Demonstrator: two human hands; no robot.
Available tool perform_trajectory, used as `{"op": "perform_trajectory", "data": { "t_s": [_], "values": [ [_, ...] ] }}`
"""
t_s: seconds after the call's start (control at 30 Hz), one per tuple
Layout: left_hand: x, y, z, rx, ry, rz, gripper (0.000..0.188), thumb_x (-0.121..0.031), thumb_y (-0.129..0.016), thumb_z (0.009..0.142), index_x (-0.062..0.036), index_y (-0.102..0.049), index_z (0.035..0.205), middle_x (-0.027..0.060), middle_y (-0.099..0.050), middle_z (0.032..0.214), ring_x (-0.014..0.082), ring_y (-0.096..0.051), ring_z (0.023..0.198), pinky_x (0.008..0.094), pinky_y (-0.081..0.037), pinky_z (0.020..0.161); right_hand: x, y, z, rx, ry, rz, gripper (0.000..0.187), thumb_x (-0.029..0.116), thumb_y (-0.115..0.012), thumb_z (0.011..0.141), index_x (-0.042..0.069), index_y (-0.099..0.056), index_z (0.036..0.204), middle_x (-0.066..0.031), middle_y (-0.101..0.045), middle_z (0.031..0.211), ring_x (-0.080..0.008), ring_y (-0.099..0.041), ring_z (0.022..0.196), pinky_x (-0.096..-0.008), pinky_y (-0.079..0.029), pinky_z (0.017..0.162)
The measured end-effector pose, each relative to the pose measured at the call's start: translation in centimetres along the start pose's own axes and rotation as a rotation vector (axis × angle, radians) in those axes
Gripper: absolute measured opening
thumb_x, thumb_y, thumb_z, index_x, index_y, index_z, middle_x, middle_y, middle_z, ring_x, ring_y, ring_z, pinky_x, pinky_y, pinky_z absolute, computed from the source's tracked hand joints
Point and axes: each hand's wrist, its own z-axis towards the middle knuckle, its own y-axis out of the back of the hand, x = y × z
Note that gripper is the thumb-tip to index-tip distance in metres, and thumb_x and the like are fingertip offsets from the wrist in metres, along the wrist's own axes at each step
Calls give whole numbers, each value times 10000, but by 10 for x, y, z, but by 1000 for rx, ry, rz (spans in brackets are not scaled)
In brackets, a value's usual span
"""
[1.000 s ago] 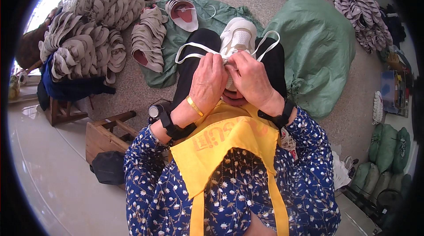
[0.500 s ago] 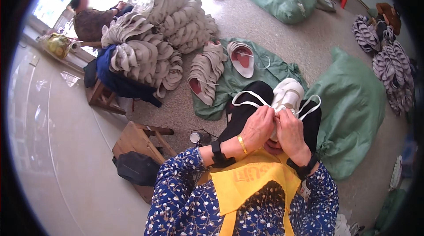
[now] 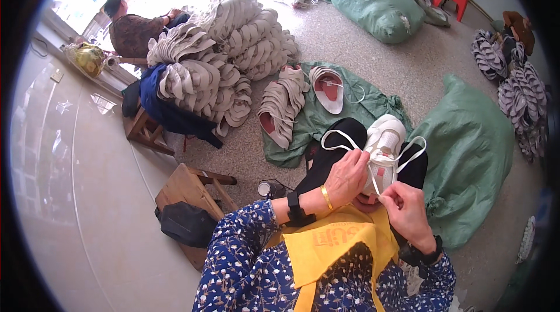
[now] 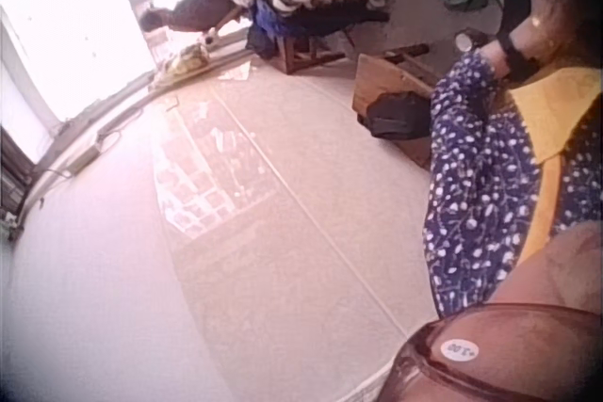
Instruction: The person sits on the floor and laces a white sneaker with pink accents. They thread the white shoelaces through the eyelets, pull them tight, and tie a knot. The person then picks up a pink shoe insole and places it inside the shoe before continuing to adjust the laces.
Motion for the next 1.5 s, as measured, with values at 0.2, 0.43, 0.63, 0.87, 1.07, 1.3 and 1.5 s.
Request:
{"op": "perform_trajectory", "data": {
  "t_s": [0.2, 0.43, 0.63, 0.87, 1.07, 1.3, 1.5],
  "values": [
    [-2, 9, -5, -15, 50, -4, 201, 36, -611, 842, 14, -536, 1026, 220, -543, 938, 454, -579, 840, 510, -511, 699, 57, 47, -44, 211, -94, 204, 124, 37, -766, 889, -8, -666, 833, -27, -640, 696, -66, -567, 583, -247, -443, 534],
    [-3, 8, 5, 58, 21, -74, 153, -5, -637, 875, 5, -517, 969, 188, -523, 877, 411, -570, 819, 482, -476, 698, 43, 62, -45, 234, -122, 213, 138, 66, -779, 900, 0, -671, 846, -2, -628, 699, -37, -534, 588, -231, -418, 522],
    [-1, 10, 5, 57, -7, -69, 176, -23, -694, 880, 0, -525, 924, 151, -523, 833, 351, -567, 745, 431, -469, 658, 32, 70, -40, 218, -237, 454, 87, 44, -726, 967, 10, -669, 909, 48, -660, 815, 18, -569, 713, -180, -447, 589],
    [-3, 15, 4, 87, 3, -90, 188, -36, -712, 884, -7, -532, 932, 142, -523, 835, 339, -564, 763, 426, -469, 670, 31, 73, -32, 203, -248, 475, 91, 52, -729, 965, 14, -664, 914, 49, -661, 821, 13, -602, 748, -176, -480, 632],
    [-3, 17, 3, 113, 29, -134, 181, -45, -707, 889, -16, -537, 942, 154, -544, 871, 380, -577, 825, 463, -471, 705, 28, 74, -25, 131, -229, 509, 82, 56, -720, 973, 10, -659, 943, 54, -644, 816, 17, -586, 733, -167, -460, 632],
    [-5, 18, 8, 82, 18, -218, 135, 20, -701, 877, -2, -574, 920, 123, -555, 822, 270, -605, 722, 359, -500, 657, 23, 76, -5, 66, -158, 540, 96, 86, -696, 992, 14, -657, 943, 75, -594, 751, 25, -519, 610, -166, -381, 517],
    [-15, 22, 14, 106, 30, -232, 107, 42, -681, 873, -6, -597, 921, 117, -600, 813, 252, -650, 705, 344, -525, 646, 23, 73, 25, 88, -55, 542, 125, 129, -697, 990, 20, -685, 931, 55, -600, 705, 7, -492, 529, -180, -356, 454]
  ]
}}
